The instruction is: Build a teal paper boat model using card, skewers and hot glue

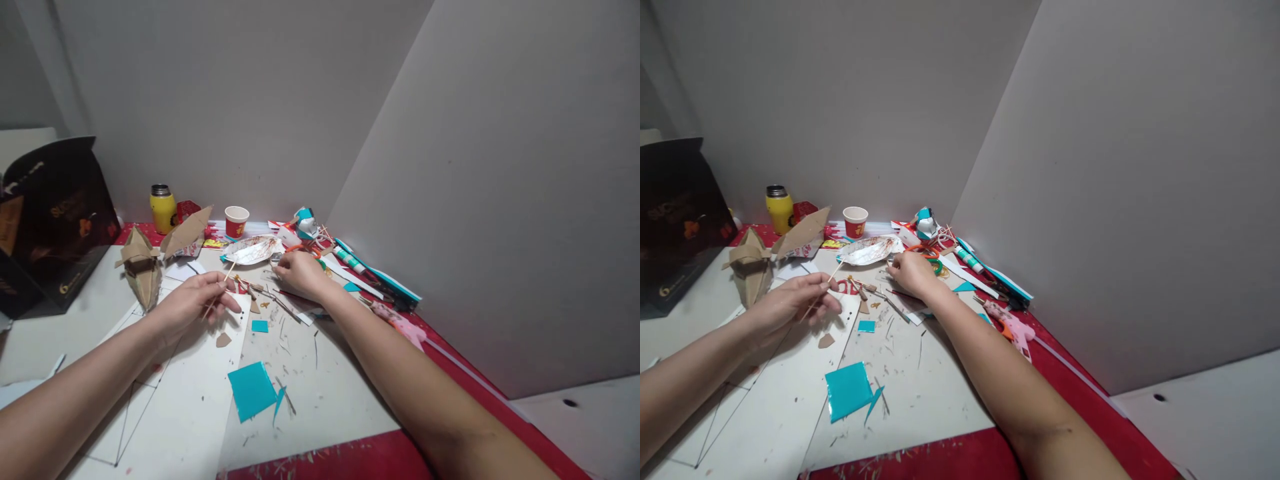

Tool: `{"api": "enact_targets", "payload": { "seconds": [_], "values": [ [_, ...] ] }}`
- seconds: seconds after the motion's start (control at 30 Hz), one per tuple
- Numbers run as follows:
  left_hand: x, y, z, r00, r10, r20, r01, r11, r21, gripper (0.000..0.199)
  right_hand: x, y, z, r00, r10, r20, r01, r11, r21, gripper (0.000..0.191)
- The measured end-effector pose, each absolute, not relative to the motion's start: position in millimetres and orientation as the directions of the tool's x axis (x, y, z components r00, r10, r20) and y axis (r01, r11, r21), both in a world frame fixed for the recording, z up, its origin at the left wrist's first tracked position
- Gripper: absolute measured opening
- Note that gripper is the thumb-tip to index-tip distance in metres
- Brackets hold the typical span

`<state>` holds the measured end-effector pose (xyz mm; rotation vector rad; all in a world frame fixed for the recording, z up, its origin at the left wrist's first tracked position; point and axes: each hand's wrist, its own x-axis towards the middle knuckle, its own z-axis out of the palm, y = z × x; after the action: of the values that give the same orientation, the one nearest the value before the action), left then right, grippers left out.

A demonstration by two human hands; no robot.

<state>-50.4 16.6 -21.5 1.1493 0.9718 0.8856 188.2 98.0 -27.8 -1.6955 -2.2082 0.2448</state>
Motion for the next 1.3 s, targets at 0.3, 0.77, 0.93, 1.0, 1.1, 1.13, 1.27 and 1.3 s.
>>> {"api": "enact_targets", "payload": {
  "seconds": [0.3, 0.77, 0.93, 1.0, 1.1, 1.13, 1.27, 1.3],
  "values": [
    [-53.0, 15.9, -18.3, 0.197, 0.968, -0.153, -0.035, 0.163, 0.986, 0.022, 188.3, 107.3, -37.5, -0.104, 0.995, -0.002, 0.952, 0.099, -0.288, 0.026],
    [-58.5, 26.4, -28.0, 0.123, 0.979, -0.164, -0.258, 0.191, 0.947, 0.033, 189.7, 76.3, 14.3, -0.343, 0.939, -0.009, 0.592, 0.208, -0.779, 0.016],
    [-57.6, 25.2, -29.8, 0.136, 0.980, -0.148, -0.244, 0.178, 0.953, 0.021, 179.7, 73.7, 4.2, -0.346, 0.938, 0.019, 0.560, 0.223, -0.798, 0.008],
    [-56.7, 23.8, -29.9, 0.137, 0.979, -0.148, -0.238, 0.178, 0.955, 0.020, 182.7, 80.7, -2.0, -0.251, 0.962, 0.108, 0.577, 0.239, -0.781, 0.011],
    [-56.1, 22.8, -30.5, 0.143, 0.977, -0.159, -0.233, 0.189, 0.954, 0.019, 187.3, 88.3, -5.4, -0.132, 0.964, 0.232, 0.579, 0.265, -0.771, 0.013],
    [-56.2, 22.9, -31.0, 0.144, 0.976, -0.164, -0.234, 0.194, 0.953, 0.019, 187.2, 87.9, -4.3, -0.118, 0.960, 0.252, 0.567, 0.274, -0.777, 0.011],
    [-57.5, 25.7, -34.4, 0.146, 0.972, -0.186, -0.239, 0.217, 0.947, 0.018, 175.7, 71.0, 5.8, -0.216, 0.954, 0.206, 0.471, 0.287, -0.834, 0.006],
    [-58.0, 26.5, -35.4, 0.150, 0.970, -0.191, -0.240, 0.223, 0.945, 0.018, 170.9, 64.9, 7.5, -0.274, 0.947, 0.167, 0.447, 0.279, -0.850, 0.009]
  ]
}}
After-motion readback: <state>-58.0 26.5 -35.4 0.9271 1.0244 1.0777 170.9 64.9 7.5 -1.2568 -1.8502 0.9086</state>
